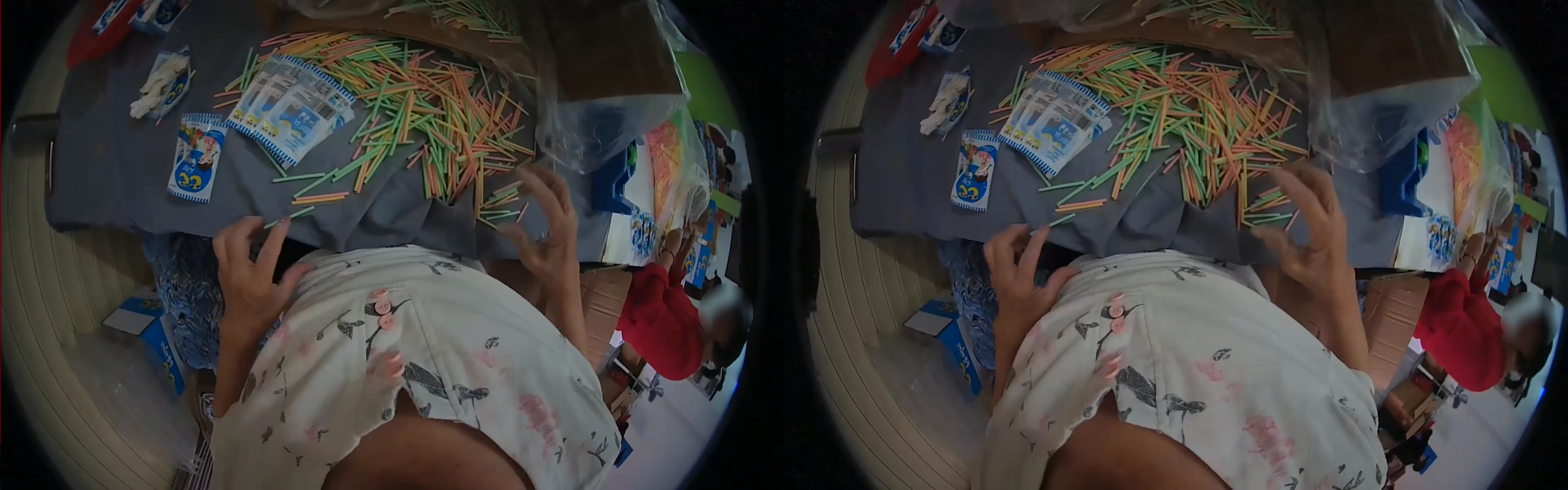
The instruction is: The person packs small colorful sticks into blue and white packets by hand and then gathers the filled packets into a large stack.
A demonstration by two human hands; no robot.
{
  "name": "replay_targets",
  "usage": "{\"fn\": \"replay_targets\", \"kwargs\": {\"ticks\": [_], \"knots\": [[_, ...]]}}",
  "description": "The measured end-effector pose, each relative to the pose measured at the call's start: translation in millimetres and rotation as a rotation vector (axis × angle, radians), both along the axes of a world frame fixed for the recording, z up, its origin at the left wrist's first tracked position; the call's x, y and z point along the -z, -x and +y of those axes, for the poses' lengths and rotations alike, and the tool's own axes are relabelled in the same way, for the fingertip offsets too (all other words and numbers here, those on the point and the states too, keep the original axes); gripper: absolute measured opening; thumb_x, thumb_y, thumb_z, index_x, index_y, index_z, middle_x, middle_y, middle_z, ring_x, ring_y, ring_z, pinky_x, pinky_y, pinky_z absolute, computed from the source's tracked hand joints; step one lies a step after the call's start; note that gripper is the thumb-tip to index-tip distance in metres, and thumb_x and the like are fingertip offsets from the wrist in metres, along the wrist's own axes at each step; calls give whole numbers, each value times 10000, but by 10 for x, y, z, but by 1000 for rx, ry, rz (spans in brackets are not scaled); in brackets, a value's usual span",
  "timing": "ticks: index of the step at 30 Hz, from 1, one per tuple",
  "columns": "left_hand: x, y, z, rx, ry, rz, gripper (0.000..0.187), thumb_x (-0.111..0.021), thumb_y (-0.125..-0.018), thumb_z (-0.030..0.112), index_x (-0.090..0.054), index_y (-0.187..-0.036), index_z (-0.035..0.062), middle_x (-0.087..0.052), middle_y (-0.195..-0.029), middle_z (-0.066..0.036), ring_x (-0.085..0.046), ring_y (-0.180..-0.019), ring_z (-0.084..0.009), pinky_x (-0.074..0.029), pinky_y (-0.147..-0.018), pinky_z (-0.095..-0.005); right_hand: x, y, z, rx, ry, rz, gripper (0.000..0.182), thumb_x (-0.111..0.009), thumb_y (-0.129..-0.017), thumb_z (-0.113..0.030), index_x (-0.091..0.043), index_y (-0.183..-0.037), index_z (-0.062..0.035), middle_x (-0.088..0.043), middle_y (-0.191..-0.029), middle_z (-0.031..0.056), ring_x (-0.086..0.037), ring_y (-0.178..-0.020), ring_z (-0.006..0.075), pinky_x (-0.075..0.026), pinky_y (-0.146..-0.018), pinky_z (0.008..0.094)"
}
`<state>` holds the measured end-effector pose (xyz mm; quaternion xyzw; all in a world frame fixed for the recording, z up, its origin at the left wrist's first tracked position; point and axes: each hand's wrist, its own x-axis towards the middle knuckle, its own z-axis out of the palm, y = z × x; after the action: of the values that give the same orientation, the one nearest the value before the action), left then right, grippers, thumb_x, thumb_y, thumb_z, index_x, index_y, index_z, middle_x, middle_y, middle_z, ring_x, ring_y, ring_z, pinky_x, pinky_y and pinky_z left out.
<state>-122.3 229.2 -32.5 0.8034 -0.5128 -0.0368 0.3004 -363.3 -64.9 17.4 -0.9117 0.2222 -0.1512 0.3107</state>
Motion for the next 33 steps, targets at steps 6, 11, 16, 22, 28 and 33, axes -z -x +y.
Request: {"fn": "replay_targets", "kwargs": {"ticks": [6, 11, 16, 22, 28, 33], "knots": [[441, -106, 74, 31, 82, -391, 495, -811, -642, 35, -704, -1120, 110, -557, -1114, -137, -505, -990, -327, -453, -786, -396, 342, 521, 232, -119, 347, 190, 507, -769, -646, -67, -627, -1132, -98, -563, -1149, 132, -556, -990, 295, -373, -906, 468], [387, -186, 5, 145, 225, -429, 278, -746, -710, -7, -741, -971, 89, -584, -1083, -125, -541, -960, -317, -489, -776, -392, 578, 699, 162, -289, 343, -44, 285, -667, -726, -8, -595, -994, -72, -592, -1054, 109, -548, -927, 295, -370, -850, 441], [49, -268, -27, 58, 334, -93, 206, -710, -767, -36, -719, -959, 39, -586, -1076, -120, -567, -957, -283, -491, -754, -341, -38, 644, -93, -69, 381, -139, 133, -593, -779, 6, -512, -881, -26, -589, -1053, 142, -548, -905, 317, -400, -824, 374], [-244, -652, -365, 28, 432, 148, 102, -670, -861, 10, -703, -957, 10, -591, -1032, -69, -577, -963, -172, -479, -767, -288, -654, 390, -811, -129, 505, -199, 116, -571, -825, 17, -508, -912, -29, -599, -1057, 164, -594, -937, 357, -461, -810, 386], [-339, -903, -681, 10, 579, 57, 100, -679, -869, 48, -708, -961, 19, -603, -1042, -46, -581, -951, -155, -474, -797, -277, -757, 110, -1175, -84, 759, -262, 99, -560, -854, 12, -528, -944, -13, -626, -1039, 145, -624, -959, 333, -486, -810, 366], [-352, -652, -352, 10, 560, -6, 115, -679, -857, 33, -715, -966, 32, -608, -1073, -68, -581, -984, -196, -474, -816, -294, -576, 472, -585, -22, 422, -564, 52, -557, -839, 19, -519, -855, -13, -628, -958, 131, -619, -852, 266, -480, -762, 339]]}}
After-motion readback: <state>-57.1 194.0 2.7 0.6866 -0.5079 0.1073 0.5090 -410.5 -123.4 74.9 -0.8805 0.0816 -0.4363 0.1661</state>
